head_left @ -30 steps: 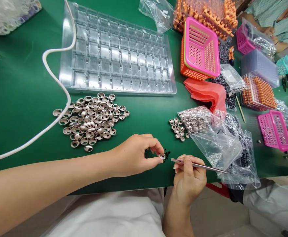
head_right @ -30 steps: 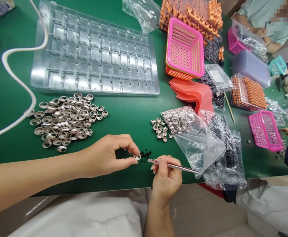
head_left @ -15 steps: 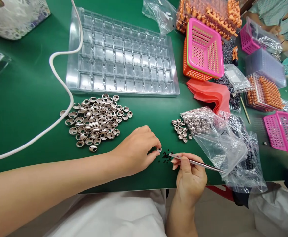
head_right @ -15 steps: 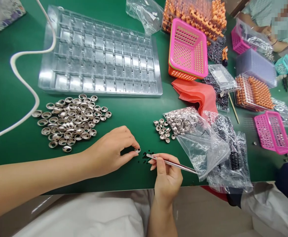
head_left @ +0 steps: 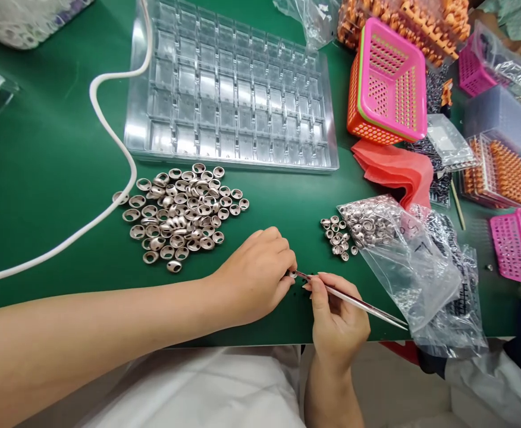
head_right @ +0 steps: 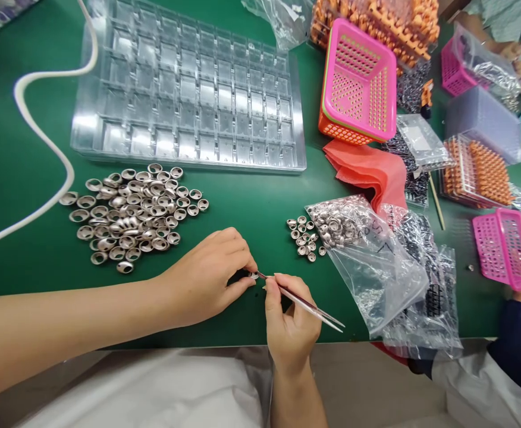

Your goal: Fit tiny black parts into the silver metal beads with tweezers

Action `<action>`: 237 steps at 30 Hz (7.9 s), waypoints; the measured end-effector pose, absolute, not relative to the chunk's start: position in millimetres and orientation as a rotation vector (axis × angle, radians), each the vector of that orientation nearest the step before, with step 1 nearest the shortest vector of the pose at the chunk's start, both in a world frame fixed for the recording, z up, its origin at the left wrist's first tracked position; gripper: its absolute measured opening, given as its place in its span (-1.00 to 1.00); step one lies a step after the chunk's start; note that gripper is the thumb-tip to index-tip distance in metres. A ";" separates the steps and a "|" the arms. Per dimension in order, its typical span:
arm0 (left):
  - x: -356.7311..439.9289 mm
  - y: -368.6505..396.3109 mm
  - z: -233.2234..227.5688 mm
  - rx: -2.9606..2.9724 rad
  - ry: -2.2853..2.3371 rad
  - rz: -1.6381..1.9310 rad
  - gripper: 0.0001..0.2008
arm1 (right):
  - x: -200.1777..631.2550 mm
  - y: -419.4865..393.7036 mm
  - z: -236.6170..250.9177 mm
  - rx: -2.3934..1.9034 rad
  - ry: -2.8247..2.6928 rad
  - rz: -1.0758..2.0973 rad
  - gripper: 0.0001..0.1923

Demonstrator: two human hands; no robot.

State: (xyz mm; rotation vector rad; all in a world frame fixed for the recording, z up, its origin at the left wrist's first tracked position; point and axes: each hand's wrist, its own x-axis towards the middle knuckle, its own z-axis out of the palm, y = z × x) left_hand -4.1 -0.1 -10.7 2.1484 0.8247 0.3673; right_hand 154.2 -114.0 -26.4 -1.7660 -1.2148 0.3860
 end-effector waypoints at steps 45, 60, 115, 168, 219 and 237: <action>-4.4 -0.4 -11.4 2.172 0.822 0.387 -0.96 | 148.1 -105.0 -19.7 -1.648 -1.649 0.043 -0.78; -3.0 0.0 -11.3 2.164 0.823 0.394 -0.95 | 147.7 -103.9 -21.0 -1.656 -1.672 0.070 -0.77; -2.6 -0.1 -11.7 2.169 0.823 0.406 -0.96 | 147.9 -98.4 -17.0 -1.675 -1.728 0.131 -0.76; -3.5 -1.1 -13.0 2.166 0.823 0.415 -0.95 | 146.4 -98.8 -15.8 -1.673 -1.743 0.154 -0.75; 64.3 52.0 -8.3 2.658 0.683 0.374 -0.85 | 182.7 -124.5 -29.1 -1.534 -0.879 0.761 -0.77; -4.8 13.5 -5.9 2.264 0.743 0.259 -0.73 | 181.7 -131.3 -29.3 -1.515 -0.809 0.769 -0.93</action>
